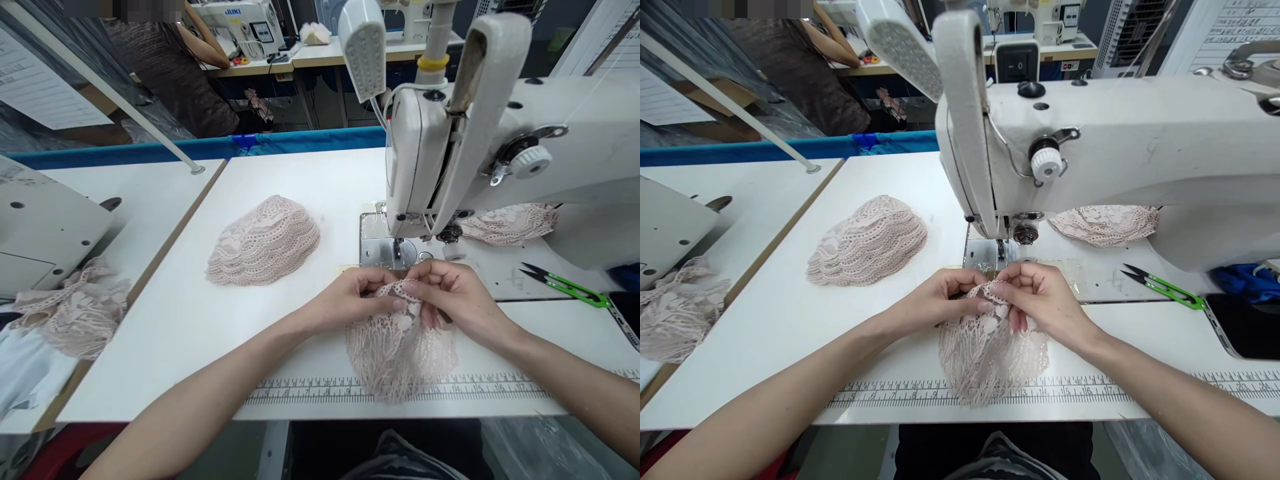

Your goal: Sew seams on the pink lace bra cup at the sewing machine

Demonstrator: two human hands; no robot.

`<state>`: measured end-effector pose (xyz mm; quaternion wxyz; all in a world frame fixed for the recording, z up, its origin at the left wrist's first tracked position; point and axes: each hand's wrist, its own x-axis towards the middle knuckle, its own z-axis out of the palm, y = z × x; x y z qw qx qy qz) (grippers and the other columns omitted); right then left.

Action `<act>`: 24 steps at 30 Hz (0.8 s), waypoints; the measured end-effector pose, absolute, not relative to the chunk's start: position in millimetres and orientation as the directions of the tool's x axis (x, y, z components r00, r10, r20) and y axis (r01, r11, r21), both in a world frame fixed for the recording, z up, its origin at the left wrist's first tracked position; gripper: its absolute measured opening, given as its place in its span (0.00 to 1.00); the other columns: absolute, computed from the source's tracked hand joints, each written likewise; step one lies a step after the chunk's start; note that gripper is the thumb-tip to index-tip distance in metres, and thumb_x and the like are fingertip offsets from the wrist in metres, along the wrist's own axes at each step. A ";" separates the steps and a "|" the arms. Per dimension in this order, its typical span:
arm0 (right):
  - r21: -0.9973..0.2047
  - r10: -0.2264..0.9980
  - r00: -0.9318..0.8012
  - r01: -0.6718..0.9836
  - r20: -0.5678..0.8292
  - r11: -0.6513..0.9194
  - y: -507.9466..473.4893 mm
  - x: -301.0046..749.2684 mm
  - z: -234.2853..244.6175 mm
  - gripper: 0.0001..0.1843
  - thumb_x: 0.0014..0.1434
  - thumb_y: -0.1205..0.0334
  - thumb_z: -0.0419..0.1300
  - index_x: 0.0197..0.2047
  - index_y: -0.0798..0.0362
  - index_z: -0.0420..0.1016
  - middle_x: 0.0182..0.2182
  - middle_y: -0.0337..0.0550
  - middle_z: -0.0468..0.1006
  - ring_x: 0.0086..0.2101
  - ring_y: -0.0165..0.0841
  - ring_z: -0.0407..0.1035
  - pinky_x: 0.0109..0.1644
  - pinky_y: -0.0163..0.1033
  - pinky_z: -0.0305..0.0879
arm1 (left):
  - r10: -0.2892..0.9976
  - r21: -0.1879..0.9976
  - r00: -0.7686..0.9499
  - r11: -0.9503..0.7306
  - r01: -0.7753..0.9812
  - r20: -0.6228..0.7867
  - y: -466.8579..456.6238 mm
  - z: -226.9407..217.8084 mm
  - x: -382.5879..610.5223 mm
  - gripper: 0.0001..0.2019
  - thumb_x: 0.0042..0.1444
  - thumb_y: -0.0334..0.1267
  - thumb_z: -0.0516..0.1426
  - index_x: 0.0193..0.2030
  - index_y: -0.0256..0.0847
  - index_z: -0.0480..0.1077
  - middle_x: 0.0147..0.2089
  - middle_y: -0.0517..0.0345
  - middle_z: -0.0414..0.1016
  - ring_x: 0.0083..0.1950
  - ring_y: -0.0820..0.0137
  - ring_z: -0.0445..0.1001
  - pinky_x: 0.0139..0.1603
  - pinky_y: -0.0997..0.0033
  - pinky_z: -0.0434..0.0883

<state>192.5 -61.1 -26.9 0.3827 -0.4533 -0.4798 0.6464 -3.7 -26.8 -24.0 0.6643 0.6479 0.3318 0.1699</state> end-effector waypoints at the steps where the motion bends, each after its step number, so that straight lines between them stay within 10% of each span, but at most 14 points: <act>1: -0.968 0.930 -0.297 -0.064 -0.215 -0.244 -61.2 192.1 -26.8 0.14 0.51 0.53 0.68 0.33 0.53 0.73 0.17 0.31 0.73 0.15 0.24 0.68 0.15 0.26 0.59 | 0.663 0.975 0.717 0.105 0.194 -0.214 -26.8 -24.5 -3.3 0.10 0.56 0.42 0.61 0.38 0.37 0.72 0.32 0.60 0.70 0.31 0.77 0.66 0.32 0.74 0.63; 24: -0.977 0.940 -0.281 -0.029 -0.193 -0.210 -62.2 190.7 -26.4 0.17 0.51 0.49 0.67 0.33 0.53 0.71 0.15 0.31 0.70 0.14 0.27 0.67 0.14 0.29 0.61 | 0.698 0.971 0.674 0.168 0.171 -0.239 -26.4 -23.0 -3.1 0.09 0.55 0.42 0.62 0.34 0.37 0.74 0.25 0.65 0.66 0.24 0.81 0.59 0.24 0.78 0.57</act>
